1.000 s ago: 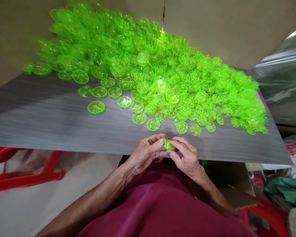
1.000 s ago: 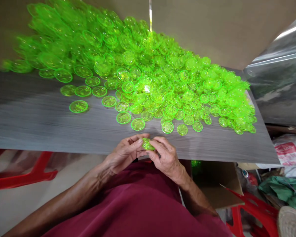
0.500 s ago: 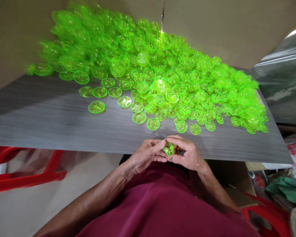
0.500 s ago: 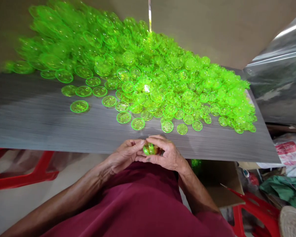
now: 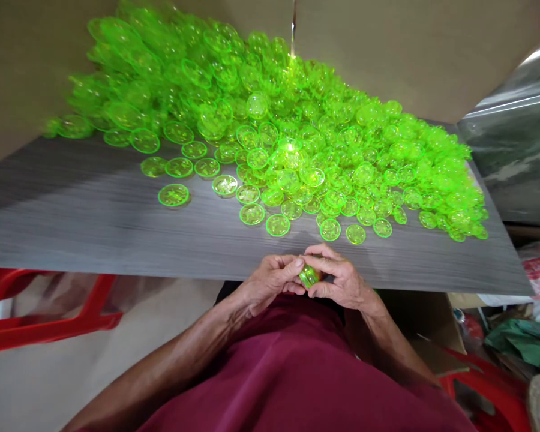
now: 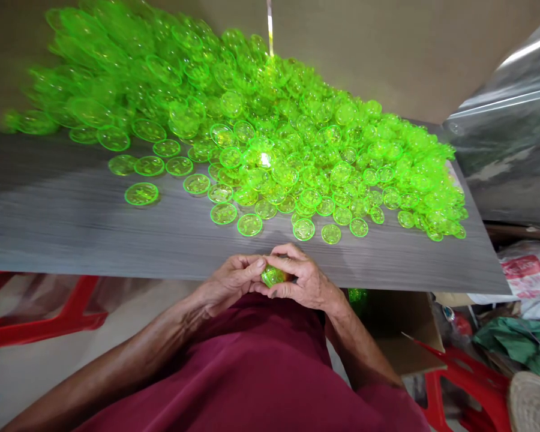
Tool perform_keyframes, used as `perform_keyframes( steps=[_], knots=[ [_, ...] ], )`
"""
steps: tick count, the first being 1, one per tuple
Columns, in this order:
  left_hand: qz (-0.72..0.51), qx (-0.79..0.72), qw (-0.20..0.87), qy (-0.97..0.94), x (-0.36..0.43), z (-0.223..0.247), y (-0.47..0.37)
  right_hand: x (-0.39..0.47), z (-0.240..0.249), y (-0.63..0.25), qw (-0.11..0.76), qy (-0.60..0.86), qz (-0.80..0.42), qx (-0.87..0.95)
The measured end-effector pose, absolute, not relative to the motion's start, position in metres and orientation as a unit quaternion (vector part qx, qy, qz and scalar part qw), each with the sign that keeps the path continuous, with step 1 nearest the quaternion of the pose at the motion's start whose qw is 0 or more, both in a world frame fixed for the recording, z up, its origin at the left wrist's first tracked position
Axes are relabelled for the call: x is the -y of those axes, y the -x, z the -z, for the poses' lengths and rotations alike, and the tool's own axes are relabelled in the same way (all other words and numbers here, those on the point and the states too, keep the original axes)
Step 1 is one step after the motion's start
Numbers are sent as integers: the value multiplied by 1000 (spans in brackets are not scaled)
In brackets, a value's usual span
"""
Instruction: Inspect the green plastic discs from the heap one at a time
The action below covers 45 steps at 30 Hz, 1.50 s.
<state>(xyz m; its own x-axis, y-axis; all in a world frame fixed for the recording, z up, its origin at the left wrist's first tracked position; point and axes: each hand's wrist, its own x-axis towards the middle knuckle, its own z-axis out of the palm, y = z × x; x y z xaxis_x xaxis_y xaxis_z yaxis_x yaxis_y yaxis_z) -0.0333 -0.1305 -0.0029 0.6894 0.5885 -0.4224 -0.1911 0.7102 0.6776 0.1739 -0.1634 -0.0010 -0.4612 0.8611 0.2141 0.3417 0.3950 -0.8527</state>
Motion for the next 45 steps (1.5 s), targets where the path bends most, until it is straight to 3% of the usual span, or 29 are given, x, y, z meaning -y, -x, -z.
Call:
perform_keyframes(
  steps=[16,31,39,45],
  knots=[
    [-241,-355,853,-295,133,0,30,166,0,-170,406,394,-416,712],
    [-314,-390,833,-235,146,-6,24,179,-15,-150,376,460,-160,788],
    [-404,-401,659,-491,146,-2,35,184,-11,-149,391,464,-141,782],
    [-386,-421,575,-586,146,-7,38,190,-10,-143,405,475,-164,764]
  ],
)
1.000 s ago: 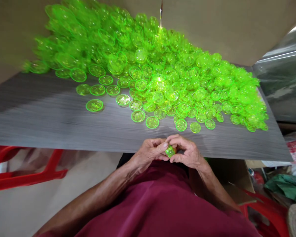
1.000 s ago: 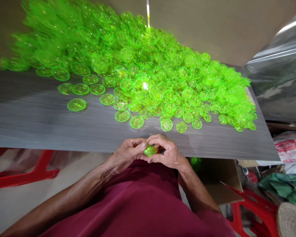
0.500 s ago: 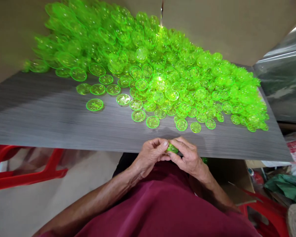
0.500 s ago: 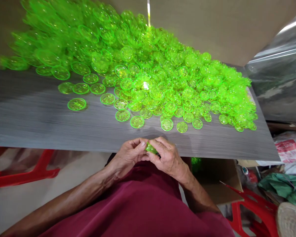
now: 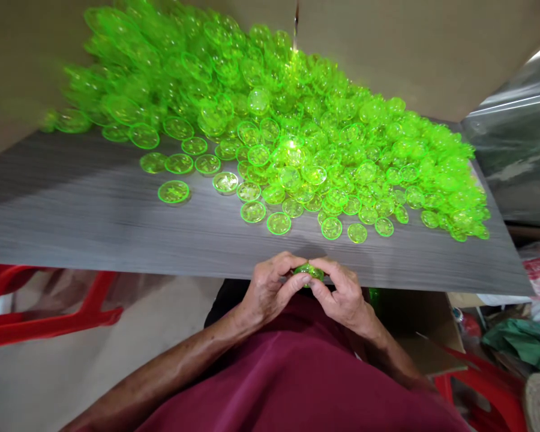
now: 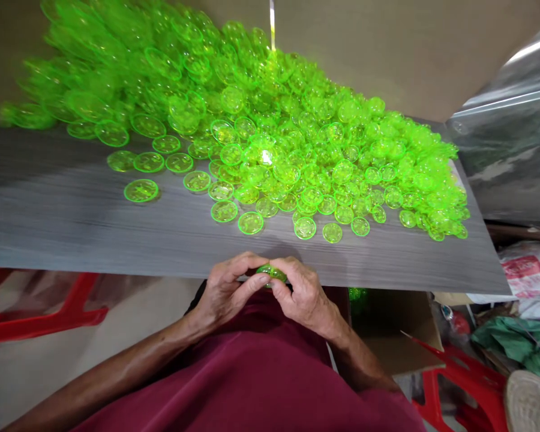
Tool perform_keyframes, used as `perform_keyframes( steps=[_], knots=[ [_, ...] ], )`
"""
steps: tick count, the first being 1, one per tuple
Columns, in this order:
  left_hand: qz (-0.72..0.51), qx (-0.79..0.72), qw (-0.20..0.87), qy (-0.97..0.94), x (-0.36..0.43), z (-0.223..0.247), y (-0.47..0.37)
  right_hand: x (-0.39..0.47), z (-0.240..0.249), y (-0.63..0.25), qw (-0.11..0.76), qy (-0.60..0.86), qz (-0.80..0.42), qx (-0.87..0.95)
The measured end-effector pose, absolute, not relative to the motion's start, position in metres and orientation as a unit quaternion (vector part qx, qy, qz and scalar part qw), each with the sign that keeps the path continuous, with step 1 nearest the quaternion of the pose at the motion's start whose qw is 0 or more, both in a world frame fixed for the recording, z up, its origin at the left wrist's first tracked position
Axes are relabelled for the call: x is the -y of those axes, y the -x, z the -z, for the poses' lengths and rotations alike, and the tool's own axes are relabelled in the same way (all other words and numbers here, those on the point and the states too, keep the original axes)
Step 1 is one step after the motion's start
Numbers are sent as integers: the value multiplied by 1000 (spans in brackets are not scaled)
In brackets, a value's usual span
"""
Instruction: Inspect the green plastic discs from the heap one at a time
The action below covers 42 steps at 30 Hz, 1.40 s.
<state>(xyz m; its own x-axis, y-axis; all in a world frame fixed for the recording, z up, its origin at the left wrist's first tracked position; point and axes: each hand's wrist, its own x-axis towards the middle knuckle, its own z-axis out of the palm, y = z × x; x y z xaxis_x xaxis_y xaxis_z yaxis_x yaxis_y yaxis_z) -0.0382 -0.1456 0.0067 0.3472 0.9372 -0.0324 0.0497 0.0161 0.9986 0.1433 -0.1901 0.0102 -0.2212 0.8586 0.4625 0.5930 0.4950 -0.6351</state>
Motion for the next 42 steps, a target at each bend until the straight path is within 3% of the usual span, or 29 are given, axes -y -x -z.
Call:
perform_keyframes(
  steps=[6,12,22,25,28,34,39,42],
  knots=[
    [-393,-446,525,-608,148,4,31,188,-4,-140,420,500,-196,732],
    [-316,-388,524,-689,135,8,13,191,3,-170,395,579,-254,667],
    [-262,-291,302,-869,90,17,-3,195,10,-257,292,724,-185,597],
    [-246,-213,265,-908,82,18,-20,190,8,-273,285,731,-158,600],
    [-185,-136,158,-960,76,18,-43,185,7,-281,257,733,-150,612],
    [-131,-88,19,-987,60,19,-75,186,0,-287,240,744,-136,608],
    [-197,-101,-17,-975,53,30,-56,180,-6,-282,334,754,28,565],
    [-249,-110,-17,-962,50,37,-41,168,1,-268,317,747,137,567]
  ],
)
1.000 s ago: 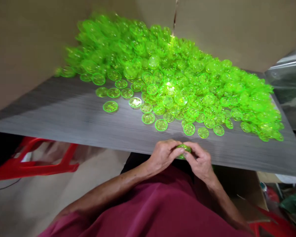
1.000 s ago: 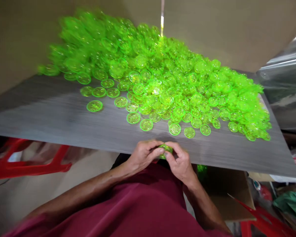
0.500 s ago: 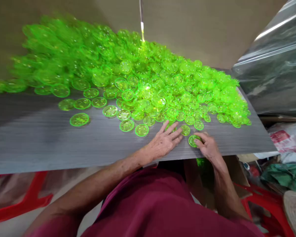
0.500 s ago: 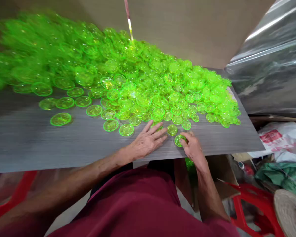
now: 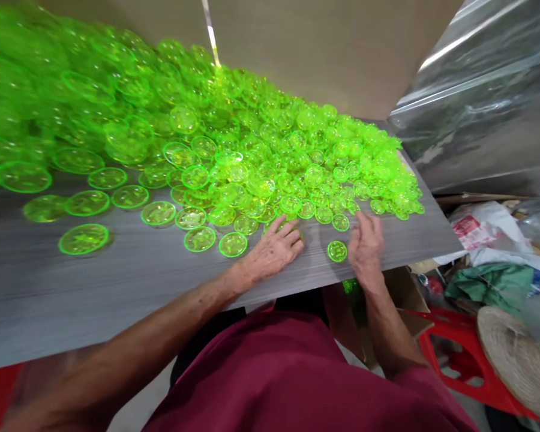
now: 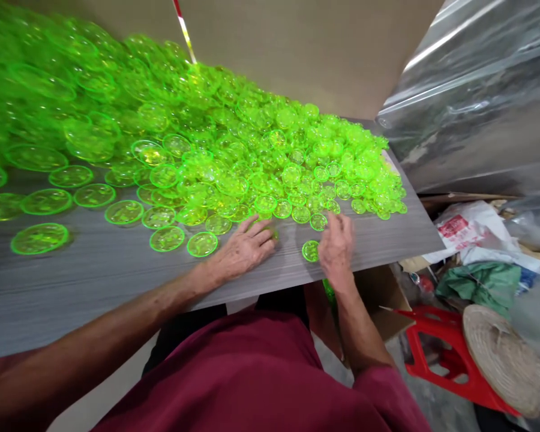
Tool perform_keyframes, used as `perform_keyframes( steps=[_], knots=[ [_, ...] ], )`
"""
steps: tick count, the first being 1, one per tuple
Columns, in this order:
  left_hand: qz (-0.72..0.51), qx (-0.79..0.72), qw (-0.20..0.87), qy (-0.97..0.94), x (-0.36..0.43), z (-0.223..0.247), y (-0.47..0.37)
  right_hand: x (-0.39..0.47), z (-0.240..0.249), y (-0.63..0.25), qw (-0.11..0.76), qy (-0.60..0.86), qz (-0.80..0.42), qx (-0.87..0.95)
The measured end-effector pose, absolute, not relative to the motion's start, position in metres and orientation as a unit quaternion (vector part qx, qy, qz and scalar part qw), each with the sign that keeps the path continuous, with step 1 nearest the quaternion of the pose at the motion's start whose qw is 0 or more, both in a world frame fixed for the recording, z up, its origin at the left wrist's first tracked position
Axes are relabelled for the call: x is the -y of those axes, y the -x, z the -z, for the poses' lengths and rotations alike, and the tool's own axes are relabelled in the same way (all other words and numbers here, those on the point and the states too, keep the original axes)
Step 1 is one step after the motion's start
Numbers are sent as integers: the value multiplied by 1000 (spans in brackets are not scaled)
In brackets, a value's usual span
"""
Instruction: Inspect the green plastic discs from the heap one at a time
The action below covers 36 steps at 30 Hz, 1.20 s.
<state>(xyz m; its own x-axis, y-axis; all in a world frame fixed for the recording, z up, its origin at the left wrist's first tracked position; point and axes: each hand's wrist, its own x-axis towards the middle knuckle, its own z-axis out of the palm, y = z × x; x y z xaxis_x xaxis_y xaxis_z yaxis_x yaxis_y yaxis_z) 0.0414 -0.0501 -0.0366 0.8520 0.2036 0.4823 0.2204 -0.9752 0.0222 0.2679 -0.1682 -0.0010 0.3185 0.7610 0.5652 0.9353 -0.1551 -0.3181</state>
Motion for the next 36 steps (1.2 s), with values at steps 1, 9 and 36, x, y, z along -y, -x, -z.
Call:
perform_keyframes(
  steps=[1,9,36],
  knots=[
    [270,113,15,956,49,38,-38,164,3,-264,293,747,154,577],
    [337,91,3,937,47,40,-35,152,-14,-260,214,774,202,561],
    [376,102,19,921,41,40,-36,188,-3,-242,165,668,-62,723]
  ],
)
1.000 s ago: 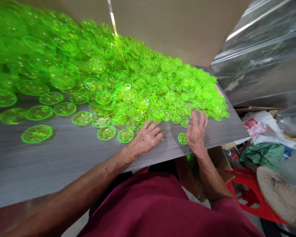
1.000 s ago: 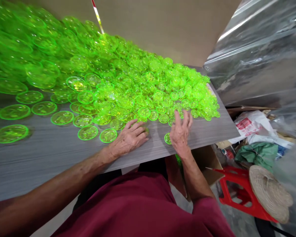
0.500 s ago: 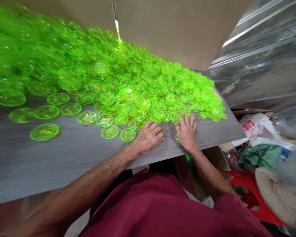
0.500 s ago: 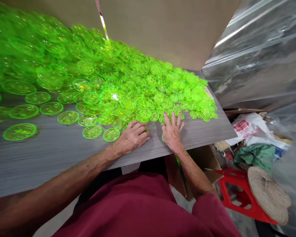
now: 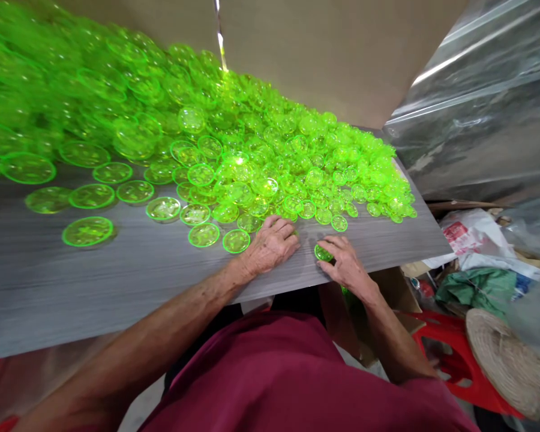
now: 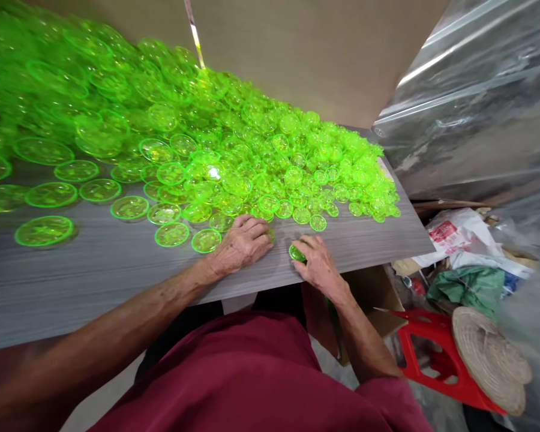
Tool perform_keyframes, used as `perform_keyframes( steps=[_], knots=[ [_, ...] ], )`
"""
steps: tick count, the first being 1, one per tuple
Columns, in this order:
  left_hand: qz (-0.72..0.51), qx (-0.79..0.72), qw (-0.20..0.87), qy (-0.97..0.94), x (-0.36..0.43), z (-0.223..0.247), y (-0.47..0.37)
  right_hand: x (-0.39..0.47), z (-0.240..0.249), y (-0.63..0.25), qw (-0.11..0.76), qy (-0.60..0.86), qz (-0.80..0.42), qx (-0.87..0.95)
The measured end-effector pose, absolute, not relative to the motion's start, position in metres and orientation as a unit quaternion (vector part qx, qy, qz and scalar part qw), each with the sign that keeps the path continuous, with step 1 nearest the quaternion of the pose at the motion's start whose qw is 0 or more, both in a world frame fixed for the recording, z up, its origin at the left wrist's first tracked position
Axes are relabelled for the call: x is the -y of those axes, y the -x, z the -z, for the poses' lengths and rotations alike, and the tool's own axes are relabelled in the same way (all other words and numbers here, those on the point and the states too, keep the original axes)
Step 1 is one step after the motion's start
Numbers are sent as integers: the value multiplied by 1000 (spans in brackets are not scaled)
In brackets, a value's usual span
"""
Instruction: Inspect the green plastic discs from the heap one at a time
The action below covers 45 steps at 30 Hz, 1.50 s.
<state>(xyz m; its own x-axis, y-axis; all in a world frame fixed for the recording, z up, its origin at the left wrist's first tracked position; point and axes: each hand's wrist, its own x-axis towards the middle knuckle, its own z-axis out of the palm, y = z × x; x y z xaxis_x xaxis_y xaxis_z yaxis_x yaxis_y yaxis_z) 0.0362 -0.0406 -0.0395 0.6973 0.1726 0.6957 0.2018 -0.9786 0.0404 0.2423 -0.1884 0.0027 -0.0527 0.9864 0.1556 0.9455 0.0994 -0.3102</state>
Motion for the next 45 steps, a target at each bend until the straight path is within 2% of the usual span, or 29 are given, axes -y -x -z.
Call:
perform_keyframes(
  steps=[7,9,12,16,25,30,33,36,41,45],
  knots=[
    [373,117,16,920,40,39,-36,190,-6,-242,273,708,-116,641],
    [382,114,14,917,40,39,-35,191,-9,-248,269,726,-104,624],
    [388,118,4,914,40,38,-35,192,-10,-261,213,760,-100,606],
    [390,128,-16,912,40,39,-34,194,-2,-275,145,799,-10,584],
    [425,161,-35,890,34,30,-28,171,-17,-289,258,778,199,537],
    [455,249,-61,853,26,24,-22,166,10,-275,190,827,112,517],
    [476,287,-70,828,22,21,-19,168,25,-266,176,825,136,520],
    [492,304,-57,814,18,20,-18,168,25,-267,184,823,153,515],
    [497,338,-50,798,10,23,-16,175,12,-278,250,784,115,557],
    [505,356,-42,785,4,23,-13,195,11,-273,245,757,130,591]
  ],
)
